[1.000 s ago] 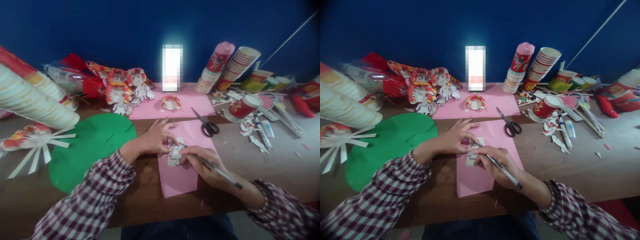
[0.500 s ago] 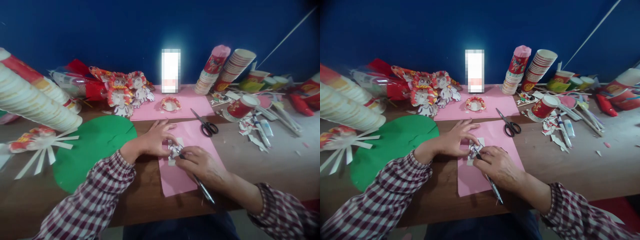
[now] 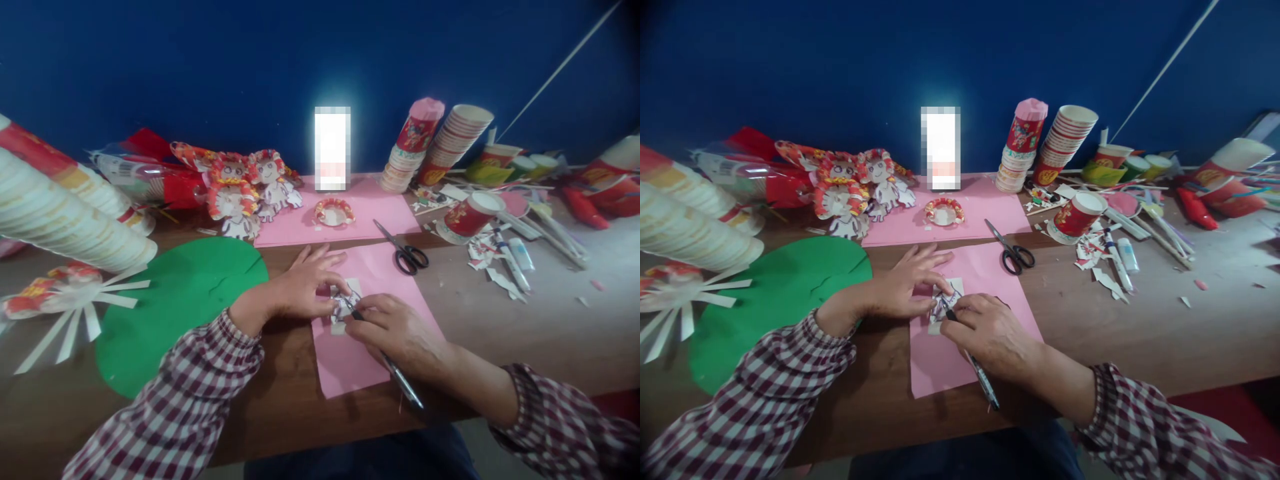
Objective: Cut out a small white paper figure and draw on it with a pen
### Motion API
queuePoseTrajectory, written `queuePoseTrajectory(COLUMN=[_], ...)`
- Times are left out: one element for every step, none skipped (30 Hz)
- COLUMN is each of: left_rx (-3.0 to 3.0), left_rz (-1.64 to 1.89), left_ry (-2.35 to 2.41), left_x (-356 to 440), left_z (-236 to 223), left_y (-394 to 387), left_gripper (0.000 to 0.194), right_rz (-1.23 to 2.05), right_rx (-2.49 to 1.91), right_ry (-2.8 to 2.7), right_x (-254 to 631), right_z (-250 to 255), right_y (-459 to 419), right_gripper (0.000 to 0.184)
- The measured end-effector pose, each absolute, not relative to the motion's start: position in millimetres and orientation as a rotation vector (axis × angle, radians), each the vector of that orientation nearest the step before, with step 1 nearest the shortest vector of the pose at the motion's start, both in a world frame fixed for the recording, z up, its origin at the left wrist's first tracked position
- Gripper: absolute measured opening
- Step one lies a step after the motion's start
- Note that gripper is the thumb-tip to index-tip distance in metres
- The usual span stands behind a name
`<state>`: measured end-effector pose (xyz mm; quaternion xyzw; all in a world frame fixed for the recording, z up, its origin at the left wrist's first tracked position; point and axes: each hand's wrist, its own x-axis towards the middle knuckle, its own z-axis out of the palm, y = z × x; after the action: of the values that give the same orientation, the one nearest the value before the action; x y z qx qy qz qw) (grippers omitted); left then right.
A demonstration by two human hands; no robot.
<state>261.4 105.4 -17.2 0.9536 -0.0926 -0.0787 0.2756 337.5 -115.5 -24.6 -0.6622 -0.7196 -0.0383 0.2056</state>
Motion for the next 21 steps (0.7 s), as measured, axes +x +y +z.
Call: queuePoseTrajectory(left_rx=[2.564,2.565,2.567,2.569,2.573,2.577,2.582,2.587,2.591,2.595,2.598,2.599,2.600,2.599,2.596,2.594,2.593,2.593,2.593,2.594,2.596], left_rz=[-0.209,-0.207,-0.208,-0.206,-0.205,-0.206,-0.208,-0.212,-0.217,-0.221,-0.224,-0.224,-0.226,-0.227,-0.231,-0.235,-0.239,-0.238,-0.234,-0.229,-0.225], left_ry=[-0.242,-0.238,-0.236,-0.233,-0.231,-0.229,-0.228,-0.226,-0.223,-0.221,-0.221,-0.223,-0.226,-0.228,-0.231,-0.230,-0.226,-0.221,-0.218,-0.220,-0.226], left_x=[261,262,262,262,262,262,262,263,263,263,263,263,263,263,263,263,263,263,264,264,264], left_z=[-17,-17,-17,-16,-16,-16,-15,-15,-14,-14,-14,-14,-15,-15,-15,-16,-16,-16,-16,-17,-17], left_y=[105,104,104,104,103,103,102,102,102,102,102,102,103,103,103,103,103,103,103,103,104], left_gripper=[0.031,0.032,0.033,0.033,0.033,0.033,0.032,0.031,0.031,0.030,0.030,0.030,0.031,0.032,0.033,0.033,0.033,0.033,0.033,0.032,0.031], right_rz=[-0.110,-0.110,-0.108,-0.107,-0.110,-0.113,-0.119,-0.129,-0.139,-0.145,-0.140,-0.129,-0.109,-0.067,0.001,0.080,0.166,0.242,0.304,0.350,0.385], right_rx=[-1.844,-1.841,-1.836,-1.833,-1.829,-1.826,-1.821,-1.814,-1.804,-1.789,-1.770,-1.745,-1.718,-1.691,-1.665,-1.637,-1.622,-1.621,-1.633,-1.654,-1.686], right_ry=[-2.001,-1.999,-2.000,-1.999,-1.998,-1.998,-1.999,-1.999,-1.994,-1.986,-1.978,-1.966,-1.947,-1.916,-1.868,-1.804,-1.724,-1.633,-1.545,-1.455,-1.361], right_x=[337,337,337,337,337,337,338,338,338,339,339,340,340,340,341,341,341,341,340,339,339], right_z=[-24,-23,-23,-23,-23,-23,-23,-24,-24,-24,-24,-22,-20,-18,-14,-10,-6,-2,1,3,4], right_y=[-115,-115,-115,-115,-115,-115,-114,-114,-114,-114,-114,-115,-116,-117,-119,-121,-122,-123,-122,-121,-118], right_gripper=[0.018,0.018,0.018,0.018,0.018,0.018,0.019,0.019,0.020,0.021,0.022,0.024,0.025,0.027,0.030,0.033,0.037,0.038,0.038,0.034,0.028])
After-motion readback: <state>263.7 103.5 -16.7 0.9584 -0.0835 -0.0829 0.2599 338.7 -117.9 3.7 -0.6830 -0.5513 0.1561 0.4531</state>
